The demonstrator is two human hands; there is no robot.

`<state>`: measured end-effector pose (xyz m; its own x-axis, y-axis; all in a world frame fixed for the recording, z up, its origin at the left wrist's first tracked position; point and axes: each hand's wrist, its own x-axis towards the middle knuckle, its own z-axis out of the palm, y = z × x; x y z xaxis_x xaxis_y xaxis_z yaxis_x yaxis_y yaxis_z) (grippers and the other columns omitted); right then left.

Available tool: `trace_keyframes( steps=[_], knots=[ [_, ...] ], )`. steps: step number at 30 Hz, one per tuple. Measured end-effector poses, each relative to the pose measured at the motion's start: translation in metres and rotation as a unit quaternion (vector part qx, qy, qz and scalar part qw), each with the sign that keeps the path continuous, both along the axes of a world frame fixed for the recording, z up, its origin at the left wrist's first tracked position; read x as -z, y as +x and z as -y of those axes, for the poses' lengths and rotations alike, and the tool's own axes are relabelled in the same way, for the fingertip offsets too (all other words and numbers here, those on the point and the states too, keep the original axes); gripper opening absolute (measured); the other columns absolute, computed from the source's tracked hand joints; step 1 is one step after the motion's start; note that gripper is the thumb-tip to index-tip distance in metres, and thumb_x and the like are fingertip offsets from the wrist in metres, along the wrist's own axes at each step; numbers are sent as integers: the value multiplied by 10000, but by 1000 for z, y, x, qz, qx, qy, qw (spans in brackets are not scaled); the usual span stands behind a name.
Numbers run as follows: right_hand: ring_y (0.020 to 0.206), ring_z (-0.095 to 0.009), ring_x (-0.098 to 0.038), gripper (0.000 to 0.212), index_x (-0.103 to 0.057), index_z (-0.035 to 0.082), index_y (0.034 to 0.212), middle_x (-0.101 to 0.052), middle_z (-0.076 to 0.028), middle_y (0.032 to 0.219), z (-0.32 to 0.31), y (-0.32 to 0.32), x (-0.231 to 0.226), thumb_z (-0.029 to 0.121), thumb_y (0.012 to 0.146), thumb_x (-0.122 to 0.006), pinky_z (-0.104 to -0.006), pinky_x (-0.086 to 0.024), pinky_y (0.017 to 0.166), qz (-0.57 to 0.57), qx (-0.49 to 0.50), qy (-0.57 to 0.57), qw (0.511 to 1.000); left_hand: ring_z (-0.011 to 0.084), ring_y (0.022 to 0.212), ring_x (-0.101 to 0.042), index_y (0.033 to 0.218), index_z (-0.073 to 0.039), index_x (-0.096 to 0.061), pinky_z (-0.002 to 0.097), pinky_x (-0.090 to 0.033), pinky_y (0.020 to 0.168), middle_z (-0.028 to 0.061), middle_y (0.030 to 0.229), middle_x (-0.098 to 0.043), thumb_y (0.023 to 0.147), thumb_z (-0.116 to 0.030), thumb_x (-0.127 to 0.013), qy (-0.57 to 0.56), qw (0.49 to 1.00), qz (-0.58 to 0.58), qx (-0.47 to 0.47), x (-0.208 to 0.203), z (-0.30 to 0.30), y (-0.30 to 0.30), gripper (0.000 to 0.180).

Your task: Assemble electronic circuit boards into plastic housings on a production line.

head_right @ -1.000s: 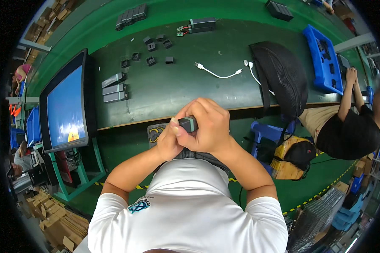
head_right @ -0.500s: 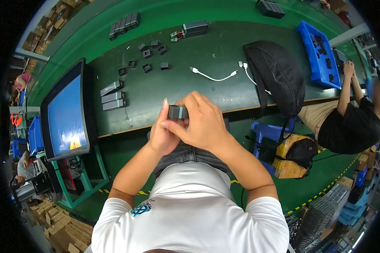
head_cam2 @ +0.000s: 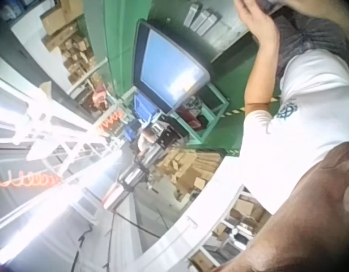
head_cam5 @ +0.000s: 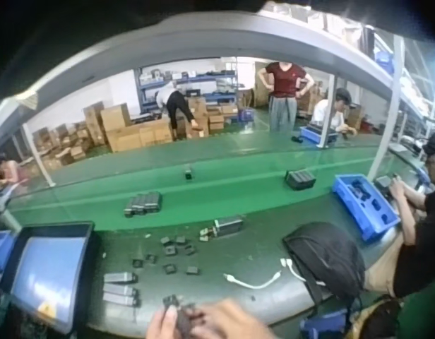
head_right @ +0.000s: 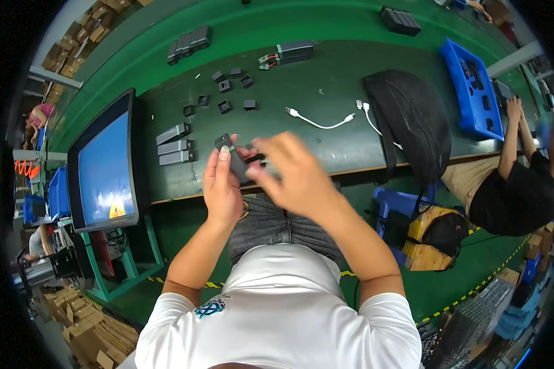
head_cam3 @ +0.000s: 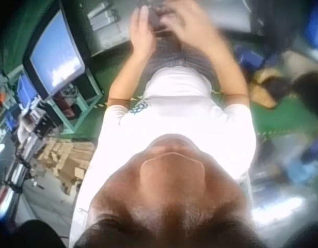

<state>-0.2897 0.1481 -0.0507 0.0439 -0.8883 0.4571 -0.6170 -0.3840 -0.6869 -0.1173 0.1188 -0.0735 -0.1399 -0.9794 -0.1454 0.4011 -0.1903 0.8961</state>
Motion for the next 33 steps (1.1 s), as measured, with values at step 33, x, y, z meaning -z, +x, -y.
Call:
trace_keyframes(
  steps=[33],
  knots=[
    [513, -114, -474, 116, -775, 26, 994, -541, -37, 692, -24, 5, -47, 16, 886, -816, -299, -369, 484, 73, -11, -6, 997, 252, 826, -615, 1377, -31, -672, 351, -507, 678, 149, 1056, -630, 870, -284, -843, -534, 785, 298, 94, 8, 19, 46, 592]
  ],
)
